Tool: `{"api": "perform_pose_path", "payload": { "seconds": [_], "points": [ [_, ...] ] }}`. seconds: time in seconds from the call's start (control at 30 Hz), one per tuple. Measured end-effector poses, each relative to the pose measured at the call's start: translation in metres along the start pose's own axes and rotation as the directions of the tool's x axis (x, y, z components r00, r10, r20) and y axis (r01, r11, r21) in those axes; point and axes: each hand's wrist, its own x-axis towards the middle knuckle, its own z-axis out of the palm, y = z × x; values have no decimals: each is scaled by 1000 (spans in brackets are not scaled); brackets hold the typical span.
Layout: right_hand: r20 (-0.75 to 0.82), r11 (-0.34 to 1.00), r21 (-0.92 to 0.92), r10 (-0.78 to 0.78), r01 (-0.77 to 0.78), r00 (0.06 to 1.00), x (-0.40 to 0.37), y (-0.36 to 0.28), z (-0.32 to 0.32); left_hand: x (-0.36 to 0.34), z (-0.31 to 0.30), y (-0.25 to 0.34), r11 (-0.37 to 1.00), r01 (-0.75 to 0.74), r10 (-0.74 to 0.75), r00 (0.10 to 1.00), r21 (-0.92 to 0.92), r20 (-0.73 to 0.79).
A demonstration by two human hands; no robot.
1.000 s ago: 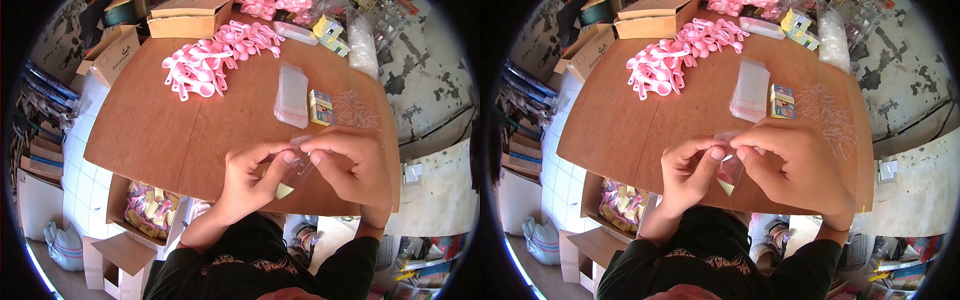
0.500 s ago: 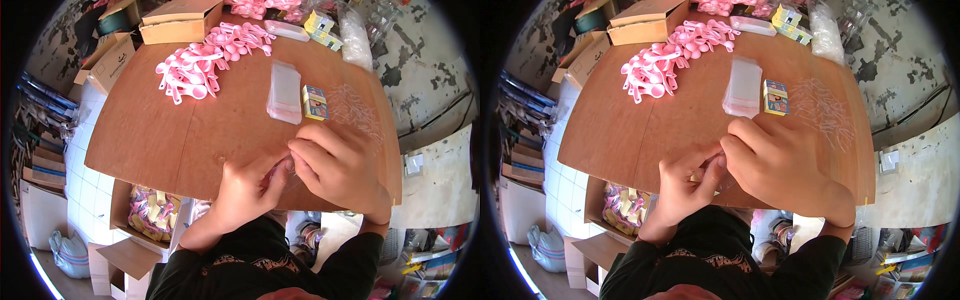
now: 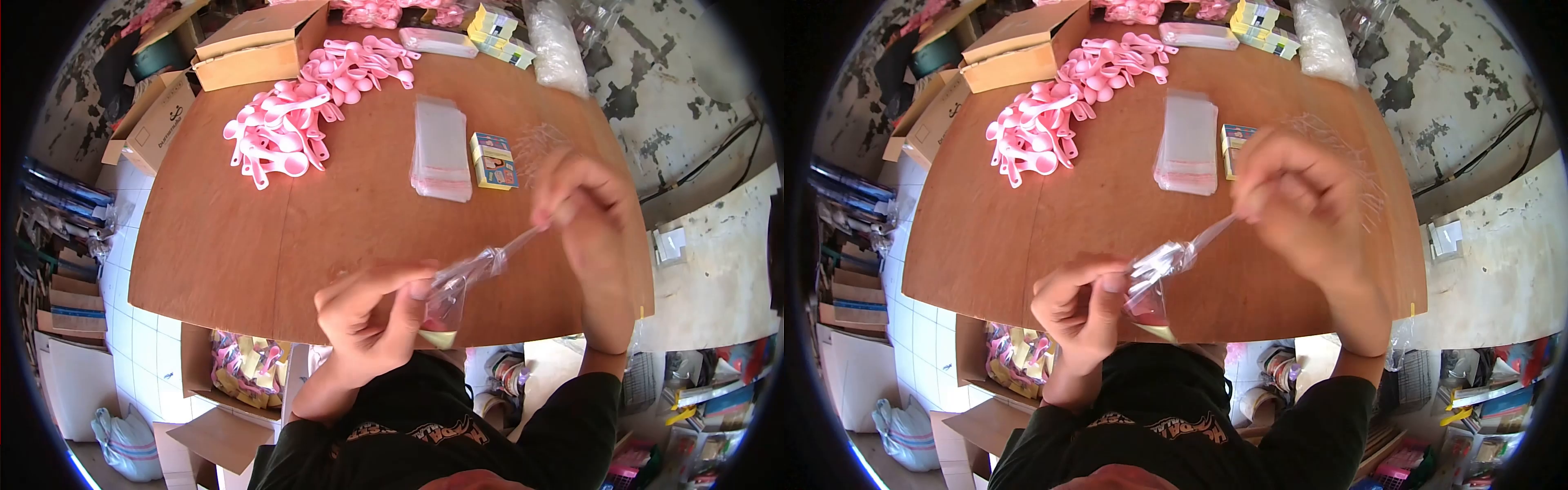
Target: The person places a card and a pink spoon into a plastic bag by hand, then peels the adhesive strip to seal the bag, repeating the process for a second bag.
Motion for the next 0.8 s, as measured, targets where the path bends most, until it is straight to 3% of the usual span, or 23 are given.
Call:
{"api": "perform_pose_path", "payload": {
  "seconds": [0.03, 0.1, 0.17, 0.23, 0.27, 0.3, 0.33, 0.4, 0.47, 0.5, 0.57, 0.63, 0.7, 0.8],
  "points": [
    [-45, 998, 46, 46, -44, 998, 4, -4, -13, 0, 0, -1, 1000, 2, -2, 1000, -3, 0],
    [-88, 963, 266, -15, 38, 996, 17, 4, -58, 0, 1, -2, 998, -45, 38, 989, -48, -141],
    [163, 846, 526, -204, 90, 965, 34, 29, -113, 0, -1, -4, 997, -54, 44, 986, -57, -161],
    [43, 830, 545, 118, -122, 992, 25, 86, -178, -1, -2, -2, 998, -51, 57, 983, 37, -173],
    [-88, 920, -177, 338, -349, 937, 21, 112, -190, -2, -2, -2, 998, -53, 58, 983, 33, -173],
    [-334, 442, -751, 388, -491, 859, 17, 133, -197, -1, -2, -2, 997, -58, 64, 985, 44, -160],
    [-333, 442, -755, 377, -484, 864, 14, 146, -197, 2, -3, -3, 996, -69, 76, 986, 56, -150],
    [-490, 322, -808, 100, -494, 866, -2, 165, -194, 3, -9, 0, 996, -42, 54, 988, 83, -147],
    [-543, 198, -838, -200, -509, 816, -5, 169, -193, 6, -8, -2, 995, 27, -8, 982, 99, -190],
    [-542, 199, -838, -194, -509, 817, -6, 159, -179, 7, -6, -4, 994, 33, -13, 981, 102, -192],
    [-315, 422, -888, -266, -183, 911, 8, 118, -124, 11, -3, -10, 993, 29, -5, 978, 113, -209],
    [-218, 764, -631, -6, -136, 976, 10, 90, -73, 11, 1, -11, 993, 78, -55, 973, 93, -224],
    [174, 834, -538, -29, 120, 984, 8, 52, -21, 12, 2, -17, 984, 78, -46, 979, 160, -197],
    [262, 817, -511, -147, 267, 954, -1, 41, 40, 12, 5, -18, 987, 111, -86, 976, 117, -202]
  ]
}}
